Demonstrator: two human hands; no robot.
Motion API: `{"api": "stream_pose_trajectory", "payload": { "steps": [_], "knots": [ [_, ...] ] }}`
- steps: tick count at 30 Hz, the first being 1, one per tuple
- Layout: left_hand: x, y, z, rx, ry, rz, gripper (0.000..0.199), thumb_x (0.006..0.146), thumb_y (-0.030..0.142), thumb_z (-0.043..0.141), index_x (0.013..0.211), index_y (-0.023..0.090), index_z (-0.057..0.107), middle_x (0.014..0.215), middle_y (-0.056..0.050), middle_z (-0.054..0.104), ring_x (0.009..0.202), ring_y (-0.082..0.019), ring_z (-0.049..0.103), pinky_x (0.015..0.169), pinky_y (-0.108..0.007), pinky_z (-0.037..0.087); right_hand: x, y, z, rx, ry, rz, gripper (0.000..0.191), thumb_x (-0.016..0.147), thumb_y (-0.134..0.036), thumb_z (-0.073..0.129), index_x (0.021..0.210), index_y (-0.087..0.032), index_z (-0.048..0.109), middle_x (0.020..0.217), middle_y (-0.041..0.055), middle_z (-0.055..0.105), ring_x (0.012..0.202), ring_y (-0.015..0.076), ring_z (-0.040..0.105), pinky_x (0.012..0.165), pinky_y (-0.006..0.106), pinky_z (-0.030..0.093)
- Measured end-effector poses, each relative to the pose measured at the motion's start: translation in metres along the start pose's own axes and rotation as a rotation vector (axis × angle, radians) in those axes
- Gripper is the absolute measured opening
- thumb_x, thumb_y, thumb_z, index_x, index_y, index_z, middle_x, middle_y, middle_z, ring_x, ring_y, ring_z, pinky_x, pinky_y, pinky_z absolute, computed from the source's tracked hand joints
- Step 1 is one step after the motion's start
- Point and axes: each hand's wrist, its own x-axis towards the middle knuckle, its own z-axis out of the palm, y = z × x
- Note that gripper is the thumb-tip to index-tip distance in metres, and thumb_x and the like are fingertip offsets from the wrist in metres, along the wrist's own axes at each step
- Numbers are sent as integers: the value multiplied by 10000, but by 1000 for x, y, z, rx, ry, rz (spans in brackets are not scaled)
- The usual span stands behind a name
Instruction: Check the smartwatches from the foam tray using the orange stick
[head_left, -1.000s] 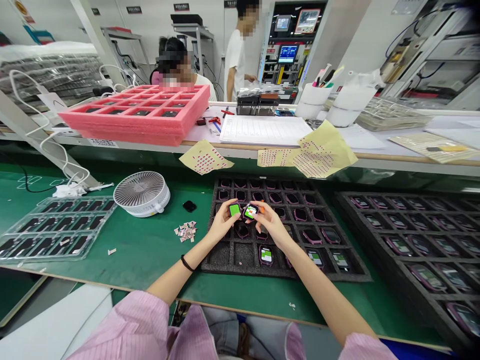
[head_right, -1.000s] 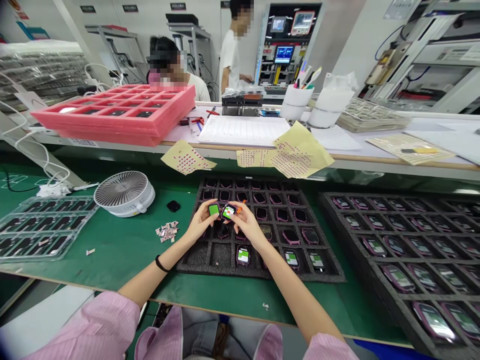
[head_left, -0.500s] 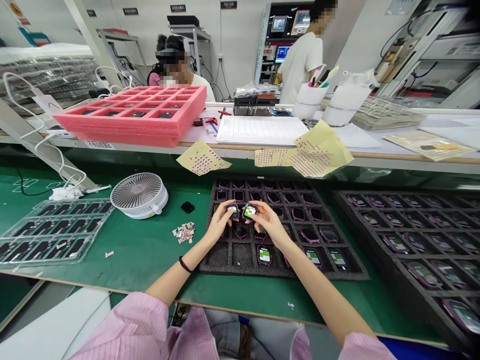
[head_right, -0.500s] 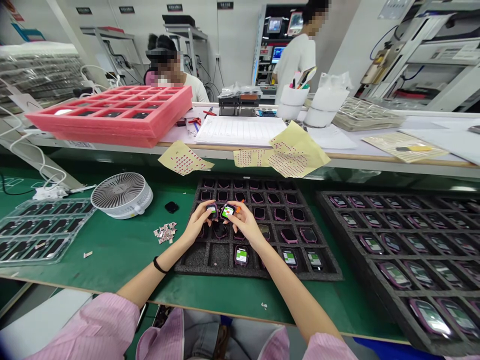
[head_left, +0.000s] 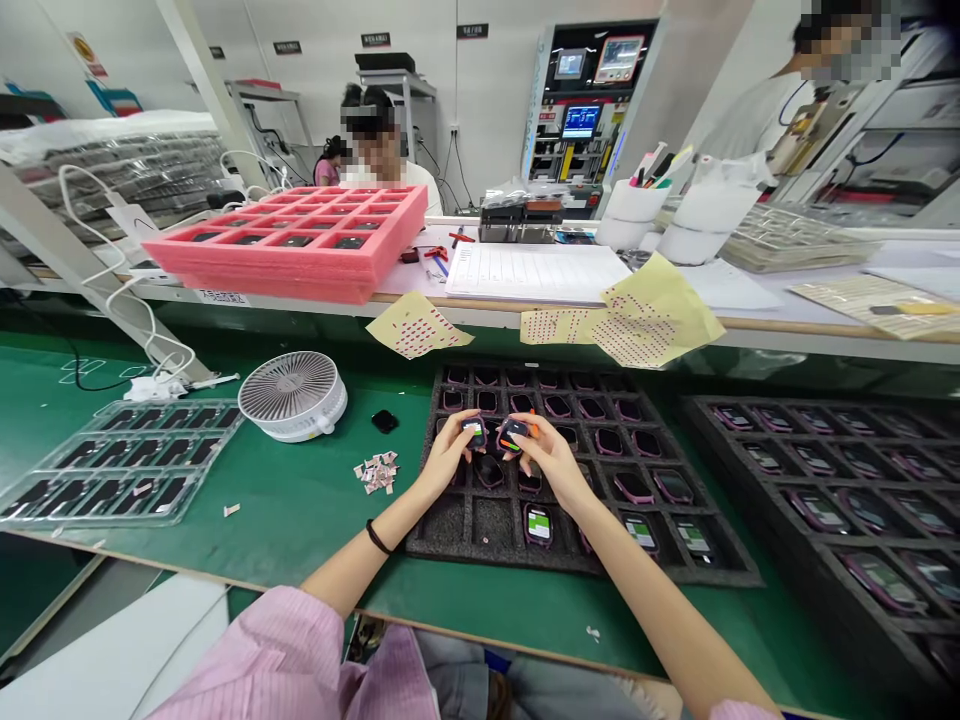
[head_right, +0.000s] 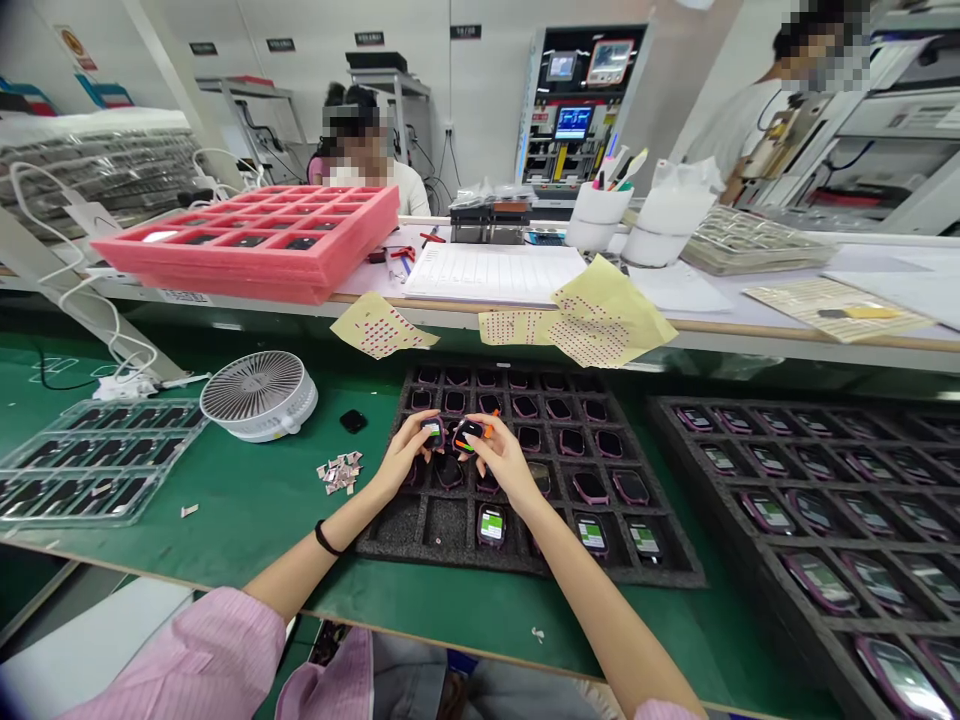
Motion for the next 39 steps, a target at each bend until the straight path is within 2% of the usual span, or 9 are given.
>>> {"api": "stream_pose_trajectory", "payload": {
  "steps": [7, 18, 20, 23, 26, 33, 39],
  "knots": [
    [0, 0, 0, 6, -1, 2, 415, 834, 439, 557, 1165, 188, 552, 924, -37, 611, 688, -127, 612, 512, -204, 444, -2, -3, 0, 9, 19, -2, 327, 755, -405, 673, 1007, -209, 604, 794, 16, 621, 561, 151, 649, 362, 187, 370],
    [0, -3, 1, -27, 2, 8, 448, 800, 436, 618, 1165, 190, 529, 896, -30, 589, 681, -114, 578, 501, -195, 419, -2, -4, 2, 9, 12, 8, 337, 742, -411, 691, 1002, -216, 605, 793, 23, 624, 553, 151, 631, 362, 199, 368],
    [-1, -4, 2, -29, -9, 37, 492, 766, 400, 673, 1178, 189, 507, 949, -43, 592, 778, -132, 591, 591, -209, 465, -2, -3, 2, 6, 11, 12, 338, 749, -410, 686, 1013, -216, 604, 787, 24, 625, 562, 152, 633, 365, 198, 371],
    [-3, -5, 3, -20, -38, 84, 565, 734, 346, 722, 1216, 194, 469, 1092, -70, 575, 989, -174, 579, 823, -280, 489, -3, -3, 2, 3, 9, 15, 342, 753, -409, 683, 1022, -213, 606, 785, 26, 626, 563, 149, 630, 371, 197, 375],
    [-4, -7, 3, -9, -55, 88, 583, 744, 344, 716, 1239, 196, 445, 1157, -84, 547, 1050, -189, 561, 902, -325, 473, -3, -3, 2, 3, 6, 14, 345, 750, -410, 687, 1022, -213, 606, 768, 23, 625, 561, 147, 627, 373, 194, 375],
    [-3, -11, 2, 1, -49, 98, 595, 742, 340, 720, 1243, 192, 435, 1131, -81, 547, 1019, -183, 569, 875, -315, 481, -3, -3, 3, -10, 9, 10, 342, 753, -403, 685, 1026, -212, 607, 787, 33, 631, 568, 156, 629, 364, 201, 376],
    [-3, -9, 2, 26, -39, 81, 615, 726, 324, 732, 1247, 194, 430, 1122, -83, 548, 995, -186, 572, 782, -283, 493, -2, -1, 1, -6, 1, 6, 344, 757, -404, 683, 1030, -213, 602, 774, 30, 630, 569, 157, 633, 360, 198, 377]
  ]
}}
